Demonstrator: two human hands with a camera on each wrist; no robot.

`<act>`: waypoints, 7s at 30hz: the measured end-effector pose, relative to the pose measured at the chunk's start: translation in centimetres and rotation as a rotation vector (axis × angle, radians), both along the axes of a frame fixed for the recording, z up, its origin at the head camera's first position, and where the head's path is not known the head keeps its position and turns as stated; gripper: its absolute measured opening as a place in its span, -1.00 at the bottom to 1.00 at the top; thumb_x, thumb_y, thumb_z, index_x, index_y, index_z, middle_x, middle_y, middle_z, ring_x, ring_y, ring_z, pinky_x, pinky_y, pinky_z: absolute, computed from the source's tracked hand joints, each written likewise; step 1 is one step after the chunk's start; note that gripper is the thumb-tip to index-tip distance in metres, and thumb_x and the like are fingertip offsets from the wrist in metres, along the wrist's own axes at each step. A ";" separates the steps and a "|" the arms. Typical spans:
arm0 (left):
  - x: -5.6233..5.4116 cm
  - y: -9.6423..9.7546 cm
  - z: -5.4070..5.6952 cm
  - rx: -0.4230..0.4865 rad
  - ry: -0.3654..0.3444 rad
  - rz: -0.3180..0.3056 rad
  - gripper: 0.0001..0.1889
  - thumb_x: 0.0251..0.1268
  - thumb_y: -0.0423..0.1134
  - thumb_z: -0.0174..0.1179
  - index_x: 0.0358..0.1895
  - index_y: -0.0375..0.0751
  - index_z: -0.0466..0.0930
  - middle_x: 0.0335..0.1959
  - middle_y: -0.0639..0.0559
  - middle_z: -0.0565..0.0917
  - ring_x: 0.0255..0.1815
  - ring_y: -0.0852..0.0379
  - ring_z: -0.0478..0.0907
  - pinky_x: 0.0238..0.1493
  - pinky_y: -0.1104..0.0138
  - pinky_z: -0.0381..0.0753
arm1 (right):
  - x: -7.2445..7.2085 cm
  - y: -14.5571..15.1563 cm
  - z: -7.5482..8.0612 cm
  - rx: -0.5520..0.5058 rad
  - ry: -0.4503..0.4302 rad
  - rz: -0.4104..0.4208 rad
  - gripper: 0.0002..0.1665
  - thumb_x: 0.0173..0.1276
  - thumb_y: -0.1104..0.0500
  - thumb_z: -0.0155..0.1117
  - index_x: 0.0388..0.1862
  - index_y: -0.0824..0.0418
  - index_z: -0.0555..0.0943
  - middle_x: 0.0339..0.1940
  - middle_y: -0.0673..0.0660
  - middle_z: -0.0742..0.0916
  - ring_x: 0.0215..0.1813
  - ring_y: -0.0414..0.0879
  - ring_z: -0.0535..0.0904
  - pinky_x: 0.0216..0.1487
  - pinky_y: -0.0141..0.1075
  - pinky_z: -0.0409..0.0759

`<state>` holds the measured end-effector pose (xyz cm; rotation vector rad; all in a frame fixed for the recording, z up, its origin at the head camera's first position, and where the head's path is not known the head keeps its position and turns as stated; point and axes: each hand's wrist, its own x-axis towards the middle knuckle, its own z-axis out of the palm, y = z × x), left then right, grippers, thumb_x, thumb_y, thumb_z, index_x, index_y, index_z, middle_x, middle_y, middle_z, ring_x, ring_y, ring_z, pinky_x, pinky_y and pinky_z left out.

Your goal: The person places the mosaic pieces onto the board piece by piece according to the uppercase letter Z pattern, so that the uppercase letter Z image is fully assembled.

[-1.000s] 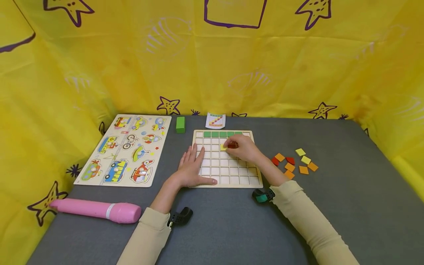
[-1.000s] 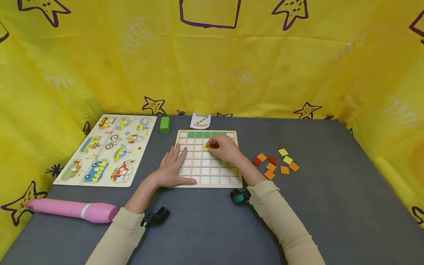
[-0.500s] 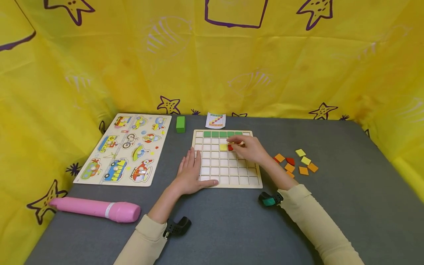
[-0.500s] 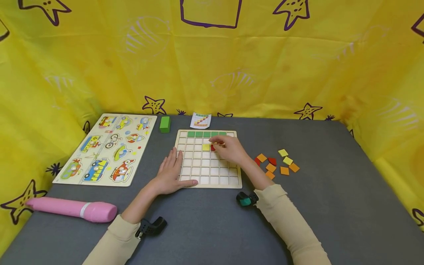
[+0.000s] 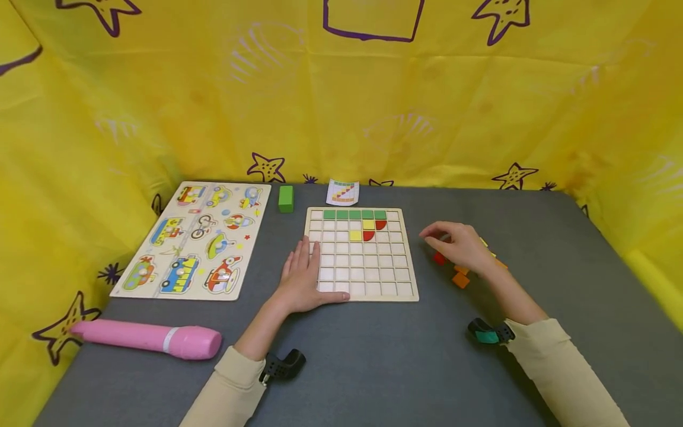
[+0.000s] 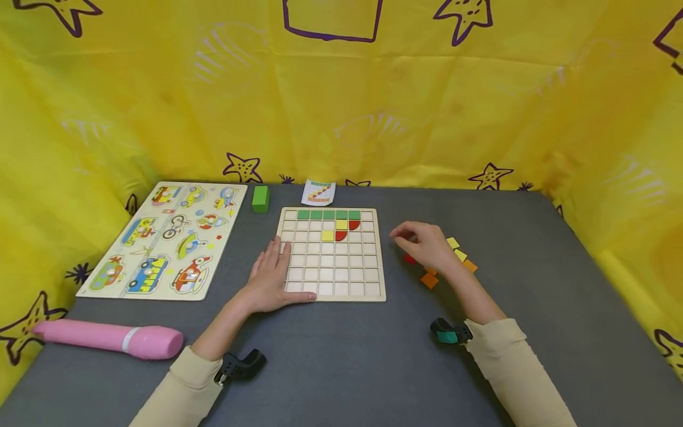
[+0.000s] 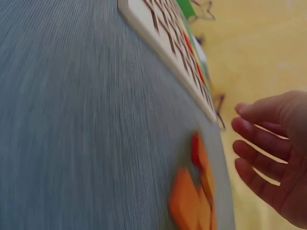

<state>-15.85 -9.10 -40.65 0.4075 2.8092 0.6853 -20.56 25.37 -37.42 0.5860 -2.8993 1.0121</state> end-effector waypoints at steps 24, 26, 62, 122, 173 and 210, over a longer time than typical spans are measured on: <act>-0.3 -0.1 -0.4 -0.005 0.017 -0.001 0.32 -0.07 0.38 0.35 0.55 -0.35 -0.23 0.56 -0.32 -0.37 0.55 -0.26 -0.37 0.45 -0.11 -0.27 | 0.8 2.8 -1.6 0.093 0.103 0.184 -0.79 0.17 0.27 0.47 -0.18 0.22 0.72 -0.14 0.15 0.73 -0.04 0.13 0.49 0.05 0.03 0.32; -0.3 -0.1 -0.4 -0.006 0.015 -0.001 0.32 -0.07 0.38 0.35 0.55 -0.35 -0.23 0.56 -0.32 -0.37 0.55 -0.26 -0.37 0.45 -0.11 -0.27 | 0.7 2.7 -1.7 0.084 0.107 0.185 -0.78 0.17 0.26 0.48 -0.18 0.21 0.72 -0.15 0.14 0.73 -0.06 0.10 0.49 0.02 0.01 0.33; -0.1 0.0 -0.3 -0.003 0.023 0.004 0.31 -0.07 0.40 0.34 0.55 -0.34 -0.19 0.56 -0.31 -0.36 0.56 -0.24 -0.37 0.45 -0.10 -0.26 | -2.0 -10.3 -1.6 -0.002 0.011 0.156 -0.71 0.16 0.15 0.51 -0.16 0.22 0.71 -0.34 0.03 0.71 -0.29 -0.08 0.52 -0.23 -0.25 0.47; -0.2 -0.1 -0.7 0.004 0.034 -0.012 0.31 -0.07 0.38 0.35 0.54 -0.40 -0.18 0.55 -0.35 -0.36 0.55 -0.27 -0.35 0.43 -0.13 -0.24 | 2.5 8.3 -0.2 0.152 0.056 -0.264 -0.75 0.35 0.18 0.31 -0.10 0.32 0.69 -0.08 0.36 0.68 -0.11 0.23 0.59 -0.11 0.12 0.49; -0.1 -0.2 -0.8 -0.006 0.046 -0.002 0.32 -0.08 0.42 0.33 0.55 -0.35 -0.18 0.56 -0.32 -0.36 0.55 -0.25 -0.36 0.44 -0.11 -0.25 | -1.2 -6.2 -1.5 -0.185 -0.131 -0.106 -0.59 0.17 0.12 0.50 -0.03 0.23 0.62 -0.16 0.12 0.69 -0.15 -0.03 0.59 -0.10 -0.21 0.55; 0.0 0.0 -0.3 -0.020 0.032 0.019 0.31 -0.08 0.44 0.32 0.56 -0.32 -0.17 0.57 -0.29 -0.35 0.56 -0.22 -0.36 0.46 -0.08 -0.26 | -2.1 -14.5 -2.0 -0.076 -0.047 0.170 -0.79 0.18 0.24 0.48 -0.20 0.20 0.67 -0.40 0.02 0.65 -0.34 -0.14 0.49 -0.27 -0.31 0.46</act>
